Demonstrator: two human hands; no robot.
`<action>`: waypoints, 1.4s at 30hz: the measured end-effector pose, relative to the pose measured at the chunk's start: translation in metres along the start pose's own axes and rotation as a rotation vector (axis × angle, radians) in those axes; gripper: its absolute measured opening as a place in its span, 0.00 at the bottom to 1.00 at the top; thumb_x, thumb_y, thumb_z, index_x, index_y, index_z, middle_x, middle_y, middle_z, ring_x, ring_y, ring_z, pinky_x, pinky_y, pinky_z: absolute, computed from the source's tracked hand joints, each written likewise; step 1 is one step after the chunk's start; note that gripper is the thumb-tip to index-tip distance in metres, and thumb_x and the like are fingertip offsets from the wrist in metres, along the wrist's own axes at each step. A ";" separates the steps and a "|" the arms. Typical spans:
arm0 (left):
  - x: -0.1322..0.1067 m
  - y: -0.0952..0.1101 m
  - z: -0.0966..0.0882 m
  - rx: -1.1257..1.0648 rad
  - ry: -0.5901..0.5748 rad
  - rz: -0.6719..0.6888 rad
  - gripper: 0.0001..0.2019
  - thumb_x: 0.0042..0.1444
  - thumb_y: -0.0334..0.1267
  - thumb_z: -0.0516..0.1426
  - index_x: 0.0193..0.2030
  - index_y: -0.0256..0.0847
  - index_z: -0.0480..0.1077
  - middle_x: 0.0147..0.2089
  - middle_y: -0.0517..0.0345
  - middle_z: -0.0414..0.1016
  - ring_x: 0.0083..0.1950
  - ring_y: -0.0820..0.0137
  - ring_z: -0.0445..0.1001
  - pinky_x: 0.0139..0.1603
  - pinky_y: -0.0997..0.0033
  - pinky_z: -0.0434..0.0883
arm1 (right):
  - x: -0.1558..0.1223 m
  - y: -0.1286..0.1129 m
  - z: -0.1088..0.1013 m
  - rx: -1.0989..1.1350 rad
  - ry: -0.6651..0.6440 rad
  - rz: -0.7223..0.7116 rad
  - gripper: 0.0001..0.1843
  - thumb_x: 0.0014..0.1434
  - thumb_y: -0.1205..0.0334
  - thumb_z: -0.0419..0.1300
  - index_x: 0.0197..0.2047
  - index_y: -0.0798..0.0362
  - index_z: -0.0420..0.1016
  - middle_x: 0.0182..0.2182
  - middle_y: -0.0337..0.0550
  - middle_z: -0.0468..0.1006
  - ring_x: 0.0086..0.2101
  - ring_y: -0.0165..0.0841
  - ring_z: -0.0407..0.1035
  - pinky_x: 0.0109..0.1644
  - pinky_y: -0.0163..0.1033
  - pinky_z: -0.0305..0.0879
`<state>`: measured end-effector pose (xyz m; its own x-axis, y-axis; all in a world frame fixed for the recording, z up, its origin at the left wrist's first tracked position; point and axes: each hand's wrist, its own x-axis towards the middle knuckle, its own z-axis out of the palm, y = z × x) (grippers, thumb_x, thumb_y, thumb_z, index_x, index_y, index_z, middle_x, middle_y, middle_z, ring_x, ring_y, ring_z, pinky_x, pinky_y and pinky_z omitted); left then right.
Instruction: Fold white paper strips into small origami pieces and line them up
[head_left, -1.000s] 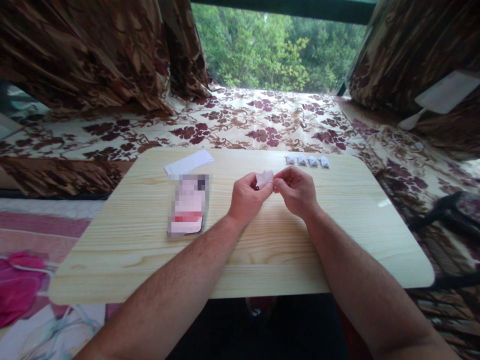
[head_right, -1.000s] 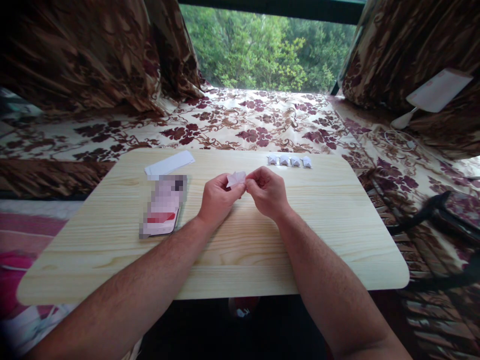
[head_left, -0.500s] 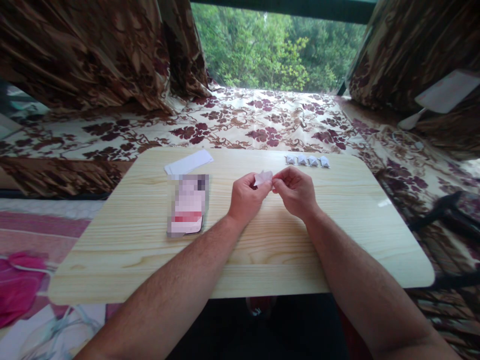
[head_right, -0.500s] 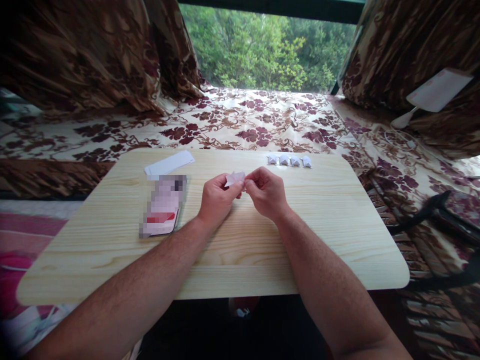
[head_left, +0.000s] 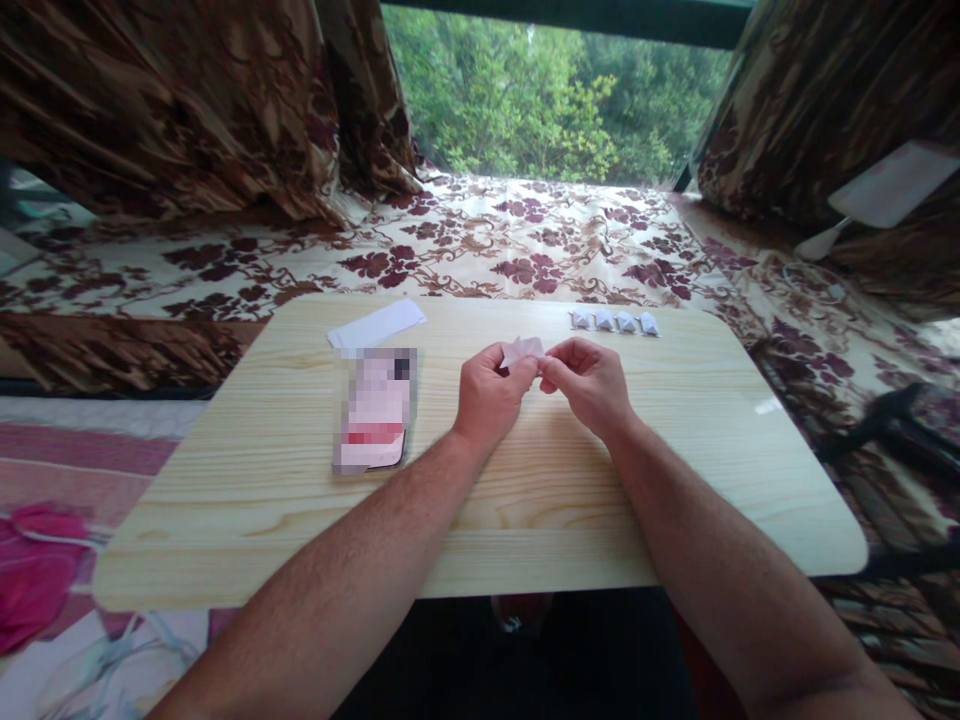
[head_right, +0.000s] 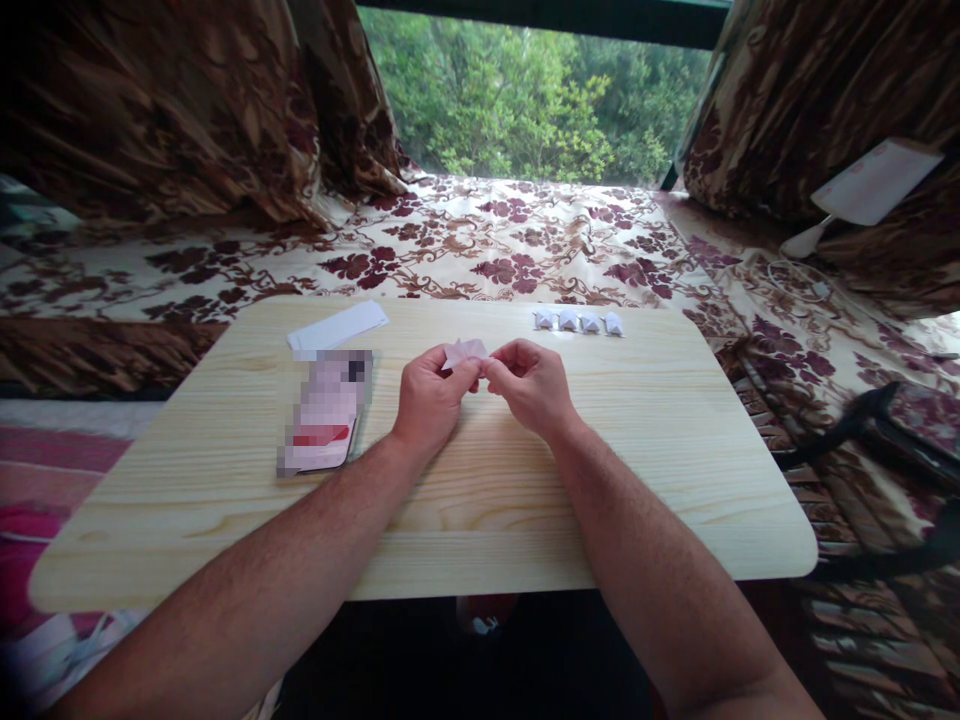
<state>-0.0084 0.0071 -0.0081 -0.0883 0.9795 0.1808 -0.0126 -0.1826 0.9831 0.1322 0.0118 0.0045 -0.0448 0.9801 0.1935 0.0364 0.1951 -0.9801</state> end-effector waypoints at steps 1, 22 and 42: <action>0.000 0.000 0.000 0.002 -0.003 0.001 0.09 0.53 0.41 0.63 0.30 0.37 0.73 0.24 0.62 0.72 0.26 0.74 0.68 0.27 0.74 0.65 | 0.000 0.000 0.000 -0.025 0.010 -0.004 0.10 0.52 0.58 0.68 0.28 0.55 0.75 0.20 0.39 0.77 0.22 0.28 0.70 0.26 0.33 0.64; 0.000 -0.005 0.002 -0.012 0.002 -0.025 0.10 0.53 0.43 0.63 0.28 0.38 0.72 0.23 0.61 0.71 0.25 0.74 0.67 0.26 0.74 0.64 | 0.000 0.005 0.001 -0.078 0.029 -0.042 0.07 0.54 0.61 0.64 0.27 0.54 0.74 0.20 0.37 0.75 0.20 0.27 0.66 0.24 0.33 0.60; -0.001 -0.003 0.000 0.091 -0.005 -0.024 0.09 0.52 0.42 0.62 0.27 0.38 0.73 0.23 0.62 0.71 0.24 0.75 0.66 0.25 0.74 0.61 | 0.002 0.007 -0.002 -0.173 0.008 -0.043 0.07 0.56 0.61 0.62 0.29 0.54 0.74 0.18 0.35 0.73 0.19 0.26 0.64 0.23 0.33 0.57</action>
<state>-0.0079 0.0068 -0.0115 -0.0837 0.9841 0.1569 0.0755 -0.1508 0.9857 0.1348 0.0155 -0.0021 -0.0417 0.9707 0.2366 0.2056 0.2401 -0.9487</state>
